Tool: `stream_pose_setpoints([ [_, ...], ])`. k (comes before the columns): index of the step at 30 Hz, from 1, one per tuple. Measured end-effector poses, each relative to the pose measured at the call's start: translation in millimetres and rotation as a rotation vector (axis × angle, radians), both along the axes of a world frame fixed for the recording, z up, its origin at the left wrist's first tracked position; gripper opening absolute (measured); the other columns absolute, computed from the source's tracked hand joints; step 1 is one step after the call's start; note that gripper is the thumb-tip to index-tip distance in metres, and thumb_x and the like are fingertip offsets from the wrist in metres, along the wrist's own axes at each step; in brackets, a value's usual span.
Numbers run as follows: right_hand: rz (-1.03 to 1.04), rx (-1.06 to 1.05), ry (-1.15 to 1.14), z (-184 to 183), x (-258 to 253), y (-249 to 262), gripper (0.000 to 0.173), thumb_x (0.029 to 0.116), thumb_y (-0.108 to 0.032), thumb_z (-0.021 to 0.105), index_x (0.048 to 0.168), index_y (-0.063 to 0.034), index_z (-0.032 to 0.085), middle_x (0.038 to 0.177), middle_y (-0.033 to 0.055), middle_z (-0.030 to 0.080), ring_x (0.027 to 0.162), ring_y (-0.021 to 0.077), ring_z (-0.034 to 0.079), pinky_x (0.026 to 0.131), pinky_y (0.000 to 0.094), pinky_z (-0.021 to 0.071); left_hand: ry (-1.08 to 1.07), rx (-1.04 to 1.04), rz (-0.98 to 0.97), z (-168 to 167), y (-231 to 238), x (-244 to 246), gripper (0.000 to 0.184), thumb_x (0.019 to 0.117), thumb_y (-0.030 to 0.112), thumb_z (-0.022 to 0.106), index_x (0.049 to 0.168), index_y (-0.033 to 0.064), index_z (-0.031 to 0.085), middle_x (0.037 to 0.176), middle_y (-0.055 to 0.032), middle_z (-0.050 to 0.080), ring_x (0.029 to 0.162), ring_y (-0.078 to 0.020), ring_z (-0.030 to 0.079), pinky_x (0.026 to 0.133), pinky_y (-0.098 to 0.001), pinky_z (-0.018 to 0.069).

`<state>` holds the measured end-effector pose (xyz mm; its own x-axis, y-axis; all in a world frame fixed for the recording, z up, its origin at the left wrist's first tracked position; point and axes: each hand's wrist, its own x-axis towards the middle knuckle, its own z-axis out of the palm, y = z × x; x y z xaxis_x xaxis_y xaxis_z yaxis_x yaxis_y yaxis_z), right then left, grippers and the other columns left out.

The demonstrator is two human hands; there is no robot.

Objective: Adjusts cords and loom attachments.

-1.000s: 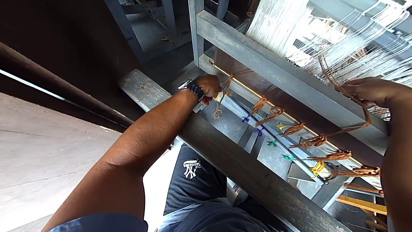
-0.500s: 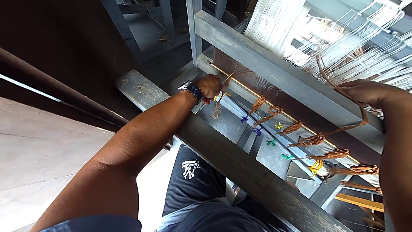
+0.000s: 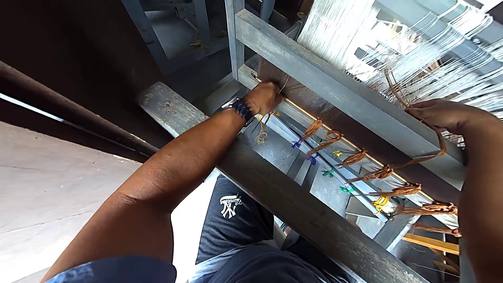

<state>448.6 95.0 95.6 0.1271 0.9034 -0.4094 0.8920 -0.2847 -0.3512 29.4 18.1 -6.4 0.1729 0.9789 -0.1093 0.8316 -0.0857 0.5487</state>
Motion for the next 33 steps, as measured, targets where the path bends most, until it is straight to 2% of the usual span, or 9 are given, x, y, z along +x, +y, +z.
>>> stream_pose_setpoints([
  [3,0.002,0.024,0.008,-3,6,3,0.032,0.1092,-0.036,0.049,0.117,-0.0091,0.066,0.076,0.0067,0.061,0.057,0.0111,0.053,0.051,0.0273,0.0435,0.037,0.005,0.020,0,-10,2,0.031,0.1108,0.026,0.048,0.111,0.0008,0.066,0.089,-0.0178,0.070,0.075,-0.0308,0.071,0.072,-0.0497,0.0600],
  [6,-0.017,0.009,0.001,0,-1,-3,0.034,0.1094,-0.036,0.048,0.118,-0.0084,0.066,0.082,0.0078,0.062,0.065,0.0135,0.056,0.058,0.0322,0.0468,0.163,0.078,0.038,-5,-12,3,0.031,0.1099,0.024,0.046,0.105,0.0010,0.067,0.100,-0.0205,0.069,0.099,-0.0388,0.069,0.087,-0.0575,0.0548],
  [9,-0.019,-0.001,-0.007,1,-2,-4,0.034,0.1097,-0.035,0.048,0.120,-0.0083,0.066,0.085,0.0090,0.062,0.068,0.0149,0.057,0.060,0.0341,0.0485,0.256,0.075,0.071,-4,-11,8,0.030,0.1085,0.023,0.049,0.106,0.0011,0.069,0.105,-0.0222,0.070,0.107,-0.0421,0.068,0.090,-0.0602,0.0543],
  [19,-0.006,0.022,-0.019,6,-9,-5,0.031,0.1102,-0.033,0.048,0.117,-0.0094,0.066,0.083,0.0084,0.065,0.064,0.0140,0.056,0.057,0.0320,0.0457,0.265,0.040,0.122,-8,-4,15,0.030,0.1083,0.024,0.048,0.109,0.0015,0.069,0.108,-0.0228,0.070,0.108,-0.0423,0.068,0.088,-0.0605,0.0553],
  [21,0.030,0.069,-0.002,7,-6,-3,0.031,0.1106,-0.032,0.047,0.118,-0.0078,0.066,0.082,0.0084,0.064,0.060,0.0131,0.051,0.054,0.0318,0.0416,0.224,0.046,0.106,-13,-4,13,0.032,0.1082,0.025,0.048,0.105,0.0008,0.068,0.103,-0.0223,0.070,0.099,-0.0409,0.070,0.084,-0.0600,0.0563],
  [23,0.042,0.102,0.068,8,-2,-1,0.034,0.1108,-0.033,0.046,0.120,-0.0076,0.067,0.084,0.0087,0.064,0.061,0.0135,0.052,0.056,0.0331,0.0450,0.170,0.035,0.096,-16,-3,12,0.034,0.1088,0.027,0.048,0.104,-0.0001,0.068,0.099,-0.0225,0.070,0.090,-0.0392,0.071,0.081,-0.0596,0.0570],
  [26,0.037,0.092,0.245,8,-2,3,0.039,0.1097,-0.042,0.045,0.121,-0.0109,0.066,0.087,0.0032,0.069,0.058,0.0094,0.054,0.053,0.0276,0.0458,0.063,-0.052,0.110,-16,-2,8,0.034,0.1097,0.028,0.047,0.105,0.0011,0.067,0.083,-0.0197,0.069,0.062,-0.0302,0.069,0.063,-0.0507,0.0606],
  [30,0.061,-0.042,0.585,12,-8,4,0.039,0.1096,-0.044,0.042,0.122,-0.0149,0.065,0.084,-0.0015,0.070,0.045,0.0030,0.044,0.042,0.0190,0.0375,-0.035,-0.145,0.148,-12,-1,5,0.035,0.1101,0.030,0.047,0.111,0.0020,0.067,0.079,-0.0176,0.071,0.056,-0.0267,0.069,0.058,-0.0468,0.0612],
  [33,0.080,-0.118,0.766,16,-10,1,0.036,0.1114,-0.036,0.039,0.127,-0.0130,0.061,0.087,0.0009,0.071,0.045,0.0014,0.045,0.041,0.0161,0.0360,-0.061,-0.196,0.167,-12,-2,4,0.034,0.1101,0.031,0.047,0.115,0.0027,0.065,0.083,-0.0175,0.071,0.057,-0.0271,0.069,0.057,-0.0462,0.0613],
])
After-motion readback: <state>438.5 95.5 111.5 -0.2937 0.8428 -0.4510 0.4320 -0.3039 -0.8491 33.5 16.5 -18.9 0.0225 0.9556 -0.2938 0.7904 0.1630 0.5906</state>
